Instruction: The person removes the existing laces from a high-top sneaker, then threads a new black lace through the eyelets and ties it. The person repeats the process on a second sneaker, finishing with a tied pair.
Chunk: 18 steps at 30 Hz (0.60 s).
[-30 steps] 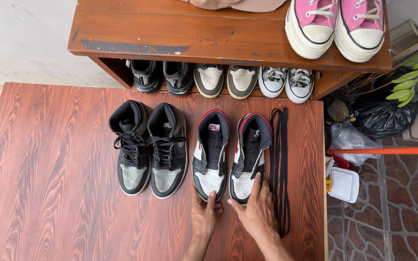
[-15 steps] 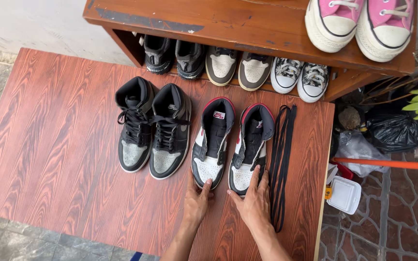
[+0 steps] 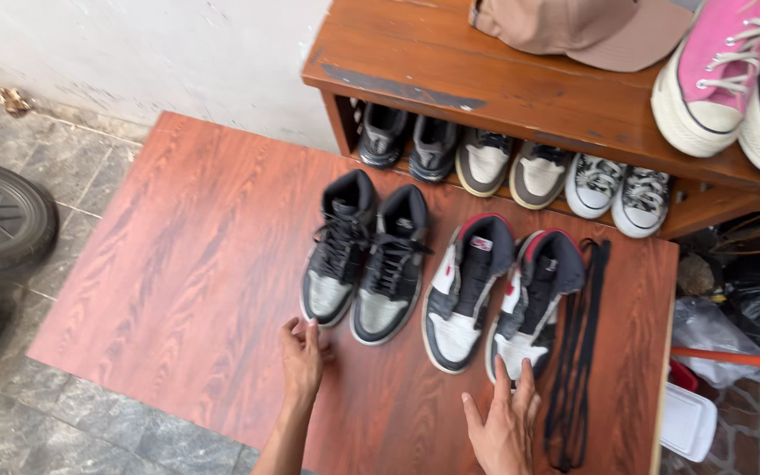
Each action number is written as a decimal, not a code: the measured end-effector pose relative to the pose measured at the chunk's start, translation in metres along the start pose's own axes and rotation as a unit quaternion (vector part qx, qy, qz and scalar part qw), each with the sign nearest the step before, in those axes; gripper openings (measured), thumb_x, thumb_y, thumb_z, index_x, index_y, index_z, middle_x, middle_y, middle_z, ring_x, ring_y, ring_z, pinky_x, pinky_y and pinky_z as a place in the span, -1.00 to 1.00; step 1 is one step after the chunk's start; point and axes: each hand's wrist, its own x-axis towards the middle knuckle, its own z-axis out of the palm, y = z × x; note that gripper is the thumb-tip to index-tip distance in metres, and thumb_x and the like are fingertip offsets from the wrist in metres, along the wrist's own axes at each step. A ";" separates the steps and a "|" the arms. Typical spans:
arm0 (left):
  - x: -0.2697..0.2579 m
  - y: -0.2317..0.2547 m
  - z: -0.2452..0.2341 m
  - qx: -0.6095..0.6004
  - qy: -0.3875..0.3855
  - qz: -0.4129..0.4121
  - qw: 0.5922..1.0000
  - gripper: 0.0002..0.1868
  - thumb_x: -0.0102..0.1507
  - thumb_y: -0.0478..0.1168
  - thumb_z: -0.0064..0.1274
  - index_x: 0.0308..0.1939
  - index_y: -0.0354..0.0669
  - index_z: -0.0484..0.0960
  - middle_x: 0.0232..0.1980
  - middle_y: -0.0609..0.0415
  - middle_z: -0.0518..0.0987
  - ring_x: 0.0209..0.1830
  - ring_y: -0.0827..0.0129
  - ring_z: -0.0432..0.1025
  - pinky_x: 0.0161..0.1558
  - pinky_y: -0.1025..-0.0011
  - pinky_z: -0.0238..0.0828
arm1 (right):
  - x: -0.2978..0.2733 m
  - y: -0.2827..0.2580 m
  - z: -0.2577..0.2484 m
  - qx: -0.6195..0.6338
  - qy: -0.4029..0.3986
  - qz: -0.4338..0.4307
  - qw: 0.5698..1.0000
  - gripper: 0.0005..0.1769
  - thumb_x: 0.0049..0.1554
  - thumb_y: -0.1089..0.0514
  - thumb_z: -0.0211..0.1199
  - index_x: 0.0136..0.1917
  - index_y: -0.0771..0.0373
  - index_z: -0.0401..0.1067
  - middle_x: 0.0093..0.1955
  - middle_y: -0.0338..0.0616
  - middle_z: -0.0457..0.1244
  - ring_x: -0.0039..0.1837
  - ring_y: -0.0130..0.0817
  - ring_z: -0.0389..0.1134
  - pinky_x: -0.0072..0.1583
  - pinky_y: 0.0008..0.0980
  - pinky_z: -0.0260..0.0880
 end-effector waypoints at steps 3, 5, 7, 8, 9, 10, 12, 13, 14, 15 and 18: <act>0.037 0.017 -0.006 -0.055 -0.052 -0.050 0.996 -0.36 0.34 -0.01 -0.01 0.38 -0.27 0.21 -0.12 -0.13 0.55 -0.37 0.22 0.54 -0.39 0.29 0.58 | -0.015 -0.023 0.033 0.029 -0.045 0.001 0.999 -0.05 -0.03 -0.09 0.39 0.54 0.06 0.10 0.64 0.26 -0.27 0.49 0.24 0.03 0.46 0.13 0.02; 0.052 0.027 -0.009 -0.045 -0.075 -0.062 0.994 -0.37 0.33 -0.01 0.00 0.36 -0.28 0.24 -0.07 0.02 0.53 -0.41 0.18 0.57 -0.41 0.30 0.58 | -0.021 -0.036 0.055 0.018 -0.111 0.031 0.993 -0.05 0.01 -0.09 0.41 0.59 -0.01 0.10 0.66 0.13 -0.26 0.52 0.19 0.01 0.51 0.12 -0.04; 0.057 0.032 -0.012 -0.043 -0.101 -0.049 0.993 -0.35 0.30 -0.05 0.09 0.37 -0.28 0.26 -0.15 -0.06 0.55 -0.38 0.25 0.56 -0.42 0.32 0.60 | -0.026 -0.053 0.078 0.040 -0.133 0.012 0.990 -0.07 0.01 -0.10 0.42 0.57 -0.04 0.12 0.64 0.11 -0.24 0.52 0.12 0.06 0.53 0.15 -0.11; 0.060 0.034 -0.012 -0.043 -0.114 -0.043 0.992 -0.33 0.28 -0.07 0.13 0.37 -0.29 0.27 -0.19 -0.11 0.56 -0.37 0.29 0.55 -0.42 0.32 0.62 | -0.026 -0.060 0.087 0.050 -0.143 0.002 0.988 -0.08 0.02 -0.10 0.43 0.56 -0.05 0.13 0.63 0.10 -0.23 0.51 0.08 0.08 0.55 0.16 -0.14; 0.061 0.033 -0.014 -0.051 -0.124 -0.046 0.990 -0.32 0.27 -0.09 0.15 0.37 -0.28 0.26 -0.20 -0.08 0.55 -0.36 0.32 0.55 -0.41 0.34 0.63 | -0.030 -0.065 0.094 0.052 -0.148 -0.005 0.988 -0.13 0.04 -0.08 0.42 0.55 -0.03 0.16 0.61 0.09 -0.18 0.54 0.11 0.04 0.53 0.14 -0.13; 0.061 0.031 -0.018 -0.059 -0.133 -0.048 0.988 -0.31 0.26 -0.11 0.18 0.37 -0.27 0.25 -0.20 -0.05 0.55 -0.34 0.34 0.55 -0.40 0.36 0.64 | -0.034 -0.072 0.100 0.055 -0.153 -0.012 0.987 -0.17 0.06 -0.06 0.42 0.53 -0.01 0.19 0.59 0.08 -0.14 0.56 0.13 -0.01 0.52 0.11 -0.12; 0.066 0.033 -0.016 -0.056 -0.155 -0.040 0.986 -0.29 0.23 -0.14 0.23 0.38 -0.25 0.26 -0.22 -0.03 0.53 -0.33 0.35 0.54 -0.39 0.37 0.65 | -0.032 -0.086 0.106 0.085 -0.150 -0.015 0.985 -0.26 0.08 -0.02 0.40 0.47 0.06 0.24 0.54 0.04 -0.02 0.55 0.07 0.03 0.49 0.01 0.01; 0.065 0.032 -0.018 -0.043 -0.163 -0.033 0.985 -0.28 0.21 -0.16 0.26 0.38 -0.24 0.28 -0.23 -0.03 0.52 -0.34 0.34 0.54 -0.39 0.36 0.63 | -0.032 -0.095 0.107 0.113 -0.149 -0.013 0.982 -0.31 0.09 -0.01 0.39 0.43 0.10 0.26 0.50 0.00 0.06 0.52 -0.02 0.12 0.46 -0.08 0.11; 0.066 0.031 -0.018 -0.030 -0.172 -0.027 0.984 -0.27 0.19 -0.17 0.28 0.38 -0.22 0.30 -0.23 -0.03 0.51 -0.34 0.33 0.53 -0.39 0.36 0.62 | -0.032 -0.103 0.107 0.141 -0.147 -0.010 0.979 -0.36 0.10 0.00 0.37 0.39 0.14 0.29 0.46 -0.05 0.14 0.49 -0.11 0.20 0.44 -0.17 0.22; 0.068 0.030 -0.018 -0.036 -0.180 -0.033 0.982 -0.28 0.20 -0.18 0.27 0.37 -0.23 0.30 -0.22 -0.03 0.54 -0.33 0.33 0.55 -0.39 0.37 0.62 | -0.031 -0.112 0.107 0.157 -0.155 0.019 0.975 -0.37 0.09 0.00 0.36 0.38 0.14 0.30 0.41 -0.07 0.19 0.41 -0.16 0.28 0.37 -0.23 0.31; 0.073 0.024 -0.017 -0.058 -0.199 -0.048 0.977 -0.34 0.21 -0.22 0.24 0.34 -0.27 0.32 -0.15 -0.04 0.59 -0.28 0.32 0.58 -0.37 0.39 0.63 | -0.018 -0.137 0.110 0.195 -0.165 0.071 0.964 -0.40 0.08 0.01 0.33 0.37 0.15 0.34 0.30 -0.12 0.31 0.20 -0.28 0.45 0.19 -0.35 0.51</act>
